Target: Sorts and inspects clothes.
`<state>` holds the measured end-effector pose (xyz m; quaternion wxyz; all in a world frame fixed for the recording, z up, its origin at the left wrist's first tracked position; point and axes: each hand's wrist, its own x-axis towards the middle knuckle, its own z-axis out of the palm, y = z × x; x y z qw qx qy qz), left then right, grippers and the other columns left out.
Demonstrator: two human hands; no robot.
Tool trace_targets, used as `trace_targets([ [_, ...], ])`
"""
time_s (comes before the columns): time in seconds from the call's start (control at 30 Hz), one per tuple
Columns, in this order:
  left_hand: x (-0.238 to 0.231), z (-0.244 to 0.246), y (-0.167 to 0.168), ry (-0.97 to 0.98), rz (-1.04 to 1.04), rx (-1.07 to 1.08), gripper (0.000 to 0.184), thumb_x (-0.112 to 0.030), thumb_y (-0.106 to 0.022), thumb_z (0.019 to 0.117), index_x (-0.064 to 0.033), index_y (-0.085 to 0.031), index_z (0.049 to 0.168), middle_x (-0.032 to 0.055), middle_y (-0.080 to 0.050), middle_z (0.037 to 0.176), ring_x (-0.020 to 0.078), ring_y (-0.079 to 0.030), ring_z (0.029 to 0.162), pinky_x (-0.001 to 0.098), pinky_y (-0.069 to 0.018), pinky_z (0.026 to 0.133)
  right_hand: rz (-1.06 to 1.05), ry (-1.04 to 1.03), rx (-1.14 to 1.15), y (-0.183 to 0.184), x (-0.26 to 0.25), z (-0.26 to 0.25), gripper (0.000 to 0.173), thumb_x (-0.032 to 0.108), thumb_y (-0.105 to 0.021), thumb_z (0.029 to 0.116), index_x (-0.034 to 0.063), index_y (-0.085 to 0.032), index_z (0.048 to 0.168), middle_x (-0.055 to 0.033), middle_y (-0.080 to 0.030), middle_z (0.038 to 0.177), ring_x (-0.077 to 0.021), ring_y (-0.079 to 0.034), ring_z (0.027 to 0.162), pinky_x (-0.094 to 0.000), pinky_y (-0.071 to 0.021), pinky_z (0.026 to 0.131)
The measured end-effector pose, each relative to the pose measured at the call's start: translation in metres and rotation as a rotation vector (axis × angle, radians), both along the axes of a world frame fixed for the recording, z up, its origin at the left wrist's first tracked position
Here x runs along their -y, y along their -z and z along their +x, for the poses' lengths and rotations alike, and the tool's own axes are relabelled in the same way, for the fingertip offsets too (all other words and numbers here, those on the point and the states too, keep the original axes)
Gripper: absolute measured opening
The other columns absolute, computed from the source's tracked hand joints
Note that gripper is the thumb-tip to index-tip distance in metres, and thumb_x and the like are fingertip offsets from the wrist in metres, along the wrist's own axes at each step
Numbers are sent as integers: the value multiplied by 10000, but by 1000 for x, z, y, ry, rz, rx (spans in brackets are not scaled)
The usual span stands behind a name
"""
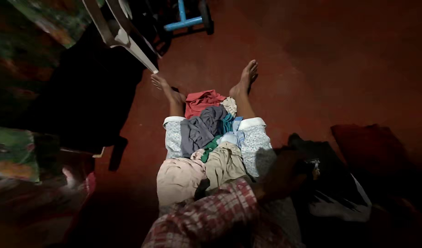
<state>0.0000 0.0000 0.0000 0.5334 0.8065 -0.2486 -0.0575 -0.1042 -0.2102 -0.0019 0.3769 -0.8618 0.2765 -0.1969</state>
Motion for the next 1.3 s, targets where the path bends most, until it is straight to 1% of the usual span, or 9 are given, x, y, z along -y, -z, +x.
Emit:
trace_targets([
  [0.13, -78, 13, -31, -208, 130, 192, 343, -108, -679, 933, 5, -681, 1258, 209, -621, 1334, 310, -567, 1292, 429, -456, 1106, -80, -442, 319, 34, -40, 20, 277, 62, -539, 1014, -119, -628, 1204, -280, -646, 1245, -267, -634, 1202, -322, -528, 1011],
  [0.23, -141, 15, -30, -297, 545, 55, 506, -361, -622, 991, -60, -598, 1397, 198, -534, 1464, 398, -442, 1407, 623, -319, 1154, -75, -738, 373, 25, -89, 38, 267, 101, -493, 1047, -19, -708, 1151, -210, -693, 1208, -294, -638, 1202, -386, -491, 1063],
  [0.37, -183, -12, 14, -146, 862, -76, 590, -563, -482, 1016, -119, -620, 1378, 145, -622, 1376, 375, -501, 1367, 683, -205, 1179, -39, -1069, 146, -3, -153, 65, 292, 95, -504, 1026, -37, -707, 1189, -216, -691, 1236, -373, -644, 1195, -484, -489, 1065],
  [0.5, -179, -24, 16, -129, 836, -20, 457, -453, -554, 990, -123, -680, 1279, 128, -678, 1263, 355, -550, 1308, 654, -252, 1165, -87, -1322, -441, 11, -197, 87, 370, 164, -480, 1065, 2, -574, 1383, -224, -634, 1305, -356, -622, 1211, -507, -474, 1063],
  [0.6, -177, -31, 17, -109, 773, -42, 419, -363, -623, 955, -89, -682, 1266, 146, -668, 1256, 362, -539, 1306, 638, -254, 1168, -156, -1349, -650, 8, -213, 92, 458, 175, -493, 1063, 51, -470, 1504, -249, -634, 1302, -409, -627, 1195, -569, -470, 1045],
  [0.87, -181, -57, 38, -49, 564, 185, 382, -366, -689, 902, -114, -730, 1186, 143, -715, 1143, 367, -622, 1172, 584, -467, 1001, -164, -1535, -865, 8, -204, 96, 346, 197, -541, 1047, 8, -611, 1329, -265, -660, 1197, -414, -640, 1126, -603, -477, 992],
  [1.1, -186, -57, 43, -188, 448, 247, 365, -381, -681, 923, -132, -731, 1186, 110, -718, 1115, 294, -640, 1143, 516, -461, 1050, 26, -1225, -183, 24, -189, 80, 244, 108, -555, 1010, -15, -738, 1112, -175, -728, 1110, -290, -696, 1055, -467, -542, 977],
  [1.23, -183, -56, 41, -175, 500, 221, 361, -392, -659, 938, -146, -724, 1194, 98, -715, 1116, 284, -632, 1156, 504, -443, 1065, -228, -1054, 3, 8, -179, 102, 218, 13, -556, 961, -24, -749, 1055, -230, -712, 1070, -423, -651, 1088, -583, -481, 996],
  [1.3, -182, -52, 36, -147, 555, 170, 376, -409, -644, 944, -157, -715, 1215, 95, -708, 1135, 282, -622, 1174, 503, -437, 1068, -389, -1021, -28, 21, -164, 119, 243, 68, -603, 952, 40, -740, 1151, -259, -658, 1228, -497, -566, 1218, -678, -429, 1016],
])
